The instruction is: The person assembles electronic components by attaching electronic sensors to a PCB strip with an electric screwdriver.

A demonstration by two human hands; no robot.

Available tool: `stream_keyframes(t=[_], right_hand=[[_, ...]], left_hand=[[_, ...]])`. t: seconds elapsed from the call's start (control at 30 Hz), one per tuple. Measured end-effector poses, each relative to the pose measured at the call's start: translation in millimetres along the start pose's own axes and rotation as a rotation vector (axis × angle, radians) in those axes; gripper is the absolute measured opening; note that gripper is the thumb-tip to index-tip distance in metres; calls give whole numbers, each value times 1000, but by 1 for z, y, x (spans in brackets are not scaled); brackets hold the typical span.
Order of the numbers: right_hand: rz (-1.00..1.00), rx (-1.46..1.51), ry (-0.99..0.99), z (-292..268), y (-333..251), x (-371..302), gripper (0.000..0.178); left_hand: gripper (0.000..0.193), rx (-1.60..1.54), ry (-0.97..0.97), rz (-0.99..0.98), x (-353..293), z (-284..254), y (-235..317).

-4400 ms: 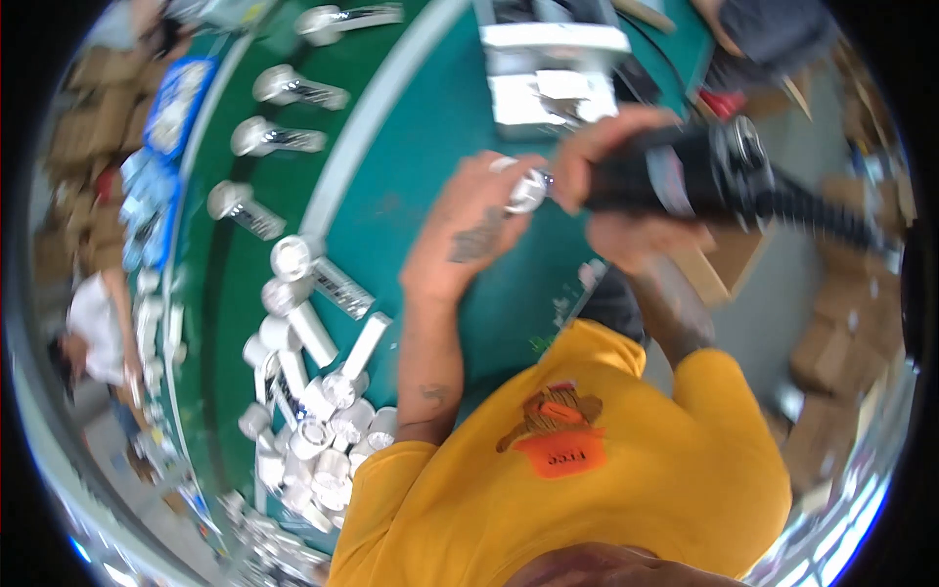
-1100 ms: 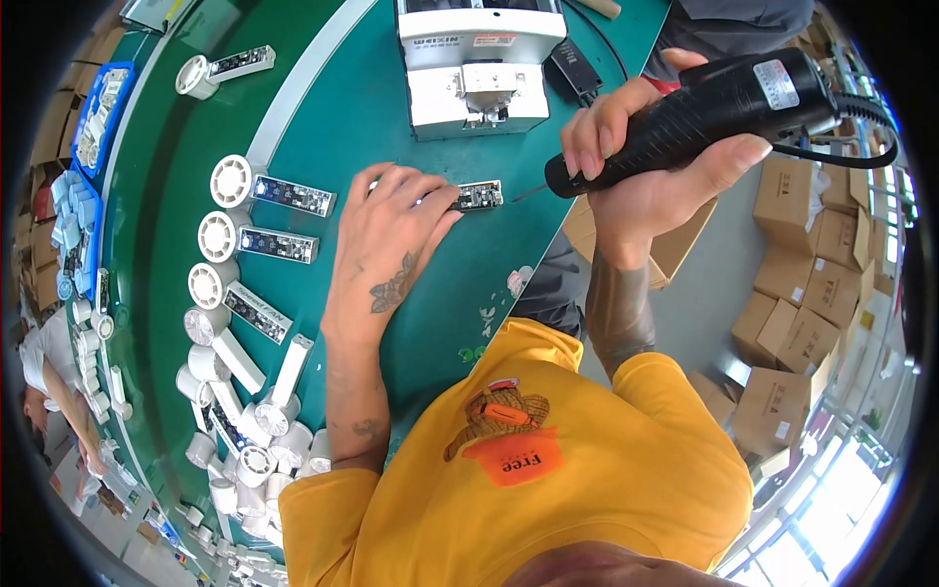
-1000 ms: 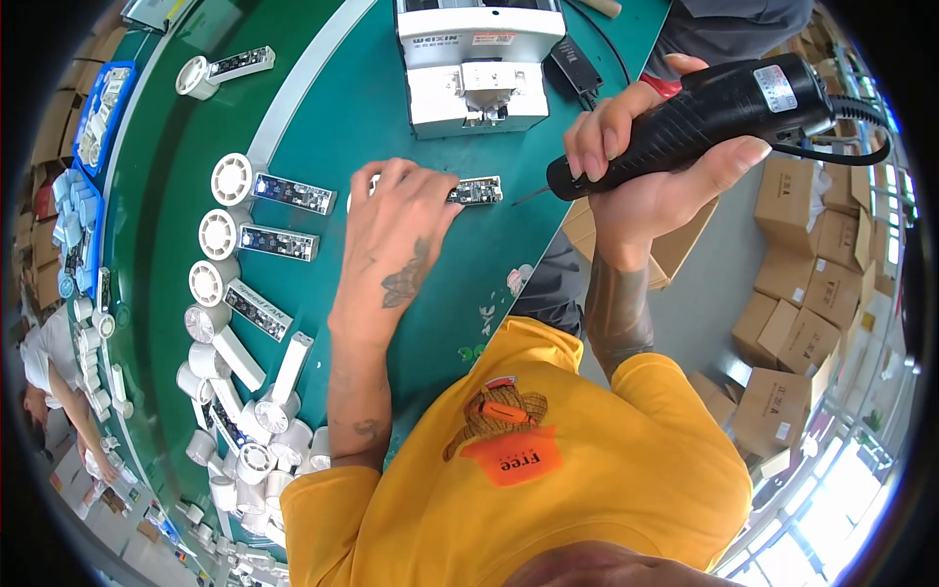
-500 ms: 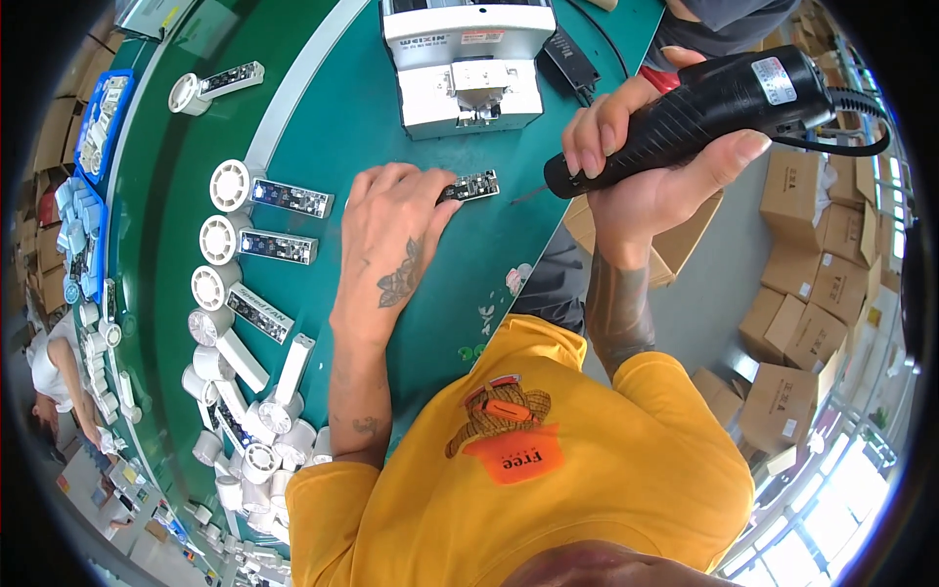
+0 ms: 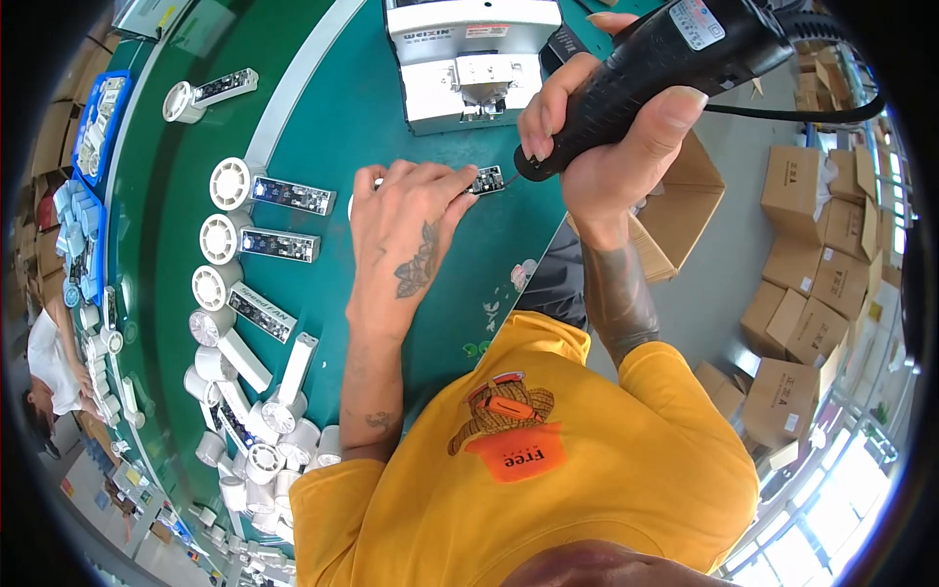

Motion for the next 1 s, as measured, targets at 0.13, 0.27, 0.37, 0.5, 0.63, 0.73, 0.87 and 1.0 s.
stream_keyframes(t=[0.13, 0.27, 0.37, 0.5, 0.63, 0.73, 0.87, 1.0], right_hand=[[142, -196, -13, 2, 2, -5, 96], [116, -300, -88, 5, 1, -14, 101], [122, -306, -130, 8, -1, -21, 109], [177, -327, -62, 6, 0, -24, 112], [167, -318, -69, 3, 2, -26, 109], [176, -313, -95, 0, 8, -32, 106], [133, -361, -81, 0, 3, -38, 102], [33, -150, -105, -5, 6, -46, 96]], left_hand=[[21, 6, 20, 0, -3, 0, -2], [21, 9, 20, 23, -3, 2, -4], [21, 10, 30, 39, -4, 2, -4], [20, 12, 55, 44, -8, 4, -8], [20, 21, 57, 54, -10, 6, -8], [20, 17, 57, 54, -10, 6, -9], [22, 6, 62, 88, -11, 6, -15], [26, 136, 121, 64, -10, -4, -15]])
Point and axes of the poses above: each hand's wrist, its own x-axis towards the middle knuckle, its own z-axis out of the palm, y = z × x, the point moved 4 cm from there along x, towards the middle knuckle, and after that the axes turned 8 degrees about y, right-handed, at the moved point
